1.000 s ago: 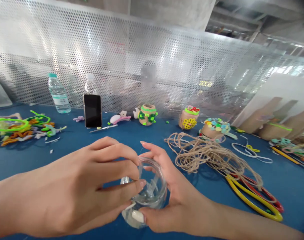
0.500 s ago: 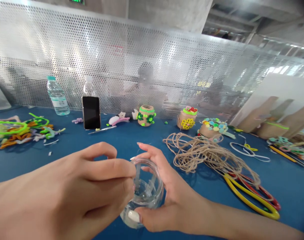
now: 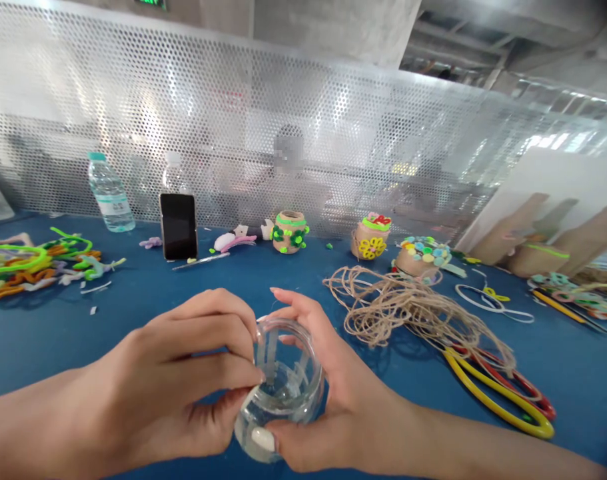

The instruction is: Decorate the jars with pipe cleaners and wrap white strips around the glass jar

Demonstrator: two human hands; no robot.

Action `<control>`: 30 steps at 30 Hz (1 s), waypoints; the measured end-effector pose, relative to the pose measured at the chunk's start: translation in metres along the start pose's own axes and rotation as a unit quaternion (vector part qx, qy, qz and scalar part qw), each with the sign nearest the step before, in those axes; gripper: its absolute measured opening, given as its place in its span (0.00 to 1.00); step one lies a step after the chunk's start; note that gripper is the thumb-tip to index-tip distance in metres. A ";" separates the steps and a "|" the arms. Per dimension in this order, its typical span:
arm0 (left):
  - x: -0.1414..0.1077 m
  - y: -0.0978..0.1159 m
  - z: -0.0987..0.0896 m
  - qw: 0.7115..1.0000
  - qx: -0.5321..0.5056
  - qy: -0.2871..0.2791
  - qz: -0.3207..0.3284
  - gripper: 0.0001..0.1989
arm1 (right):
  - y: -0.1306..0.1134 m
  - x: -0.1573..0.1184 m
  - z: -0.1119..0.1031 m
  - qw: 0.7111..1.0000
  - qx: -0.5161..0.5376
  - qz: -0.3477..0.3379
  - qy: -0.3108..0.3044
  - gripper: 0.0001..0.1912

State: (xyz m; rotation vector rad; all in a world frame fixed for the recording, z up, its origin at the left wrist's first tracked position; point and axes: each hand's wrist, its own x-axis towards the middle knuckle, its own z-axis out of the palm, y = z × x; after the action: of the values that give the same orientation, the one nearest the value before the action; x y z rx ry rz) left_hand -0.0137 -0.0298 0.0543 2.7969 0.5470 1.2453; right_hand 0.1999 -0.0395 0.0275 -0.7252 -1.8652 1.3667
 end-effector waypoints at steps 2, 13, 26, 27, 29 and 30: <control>-0.006 -0.006 -0.004 0.997 -0.046 -0.058 -0.005 0.10 | -0.001 0.000 0.000 1.000 -0.007 -0.002 0.005 0.50; -0.016 0.002 0.005 0.997 -0.059 -0.042 -0.040 0.07 | 0.004 0.001 0.003 1.000 0.000 -0.021 0.002 0.51; -0.016 0.017 0.024 0.925 -0.262 0.060 -0.269 0.06 | -0.005 0.001 0.005 1.000 -0.018 -0.003 -0.001 0.48; -0.016 0.016 0.023 0.928 -0.251 0.068 -0.267 0.06 | -0.005 0.000 0.005 1.000 -0.015 -0.001 -0.003 0.47; -0.015 0.013 0.019 0.933 -0.225 0.088 -0.267 0.06 | -0.004 -0.001 0.004 1.000 -0.014 0.002 -0.003 0.47; -0.014 0.010 0.016 0.936 -0.204 0.100 -0.268 0.07 | -0.004 -0.002 0.003 1.000 -0.019 0.006 0.000 0.48</control>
State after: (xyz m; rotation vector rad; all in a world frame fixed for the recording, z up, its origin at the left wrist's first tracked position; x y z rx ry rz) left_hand -0.0080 -0.0417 0.0353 2.0072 0.8686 1.3261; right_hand 0.1984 -0.0439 0.0300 -0.7553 -1.8941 1.3421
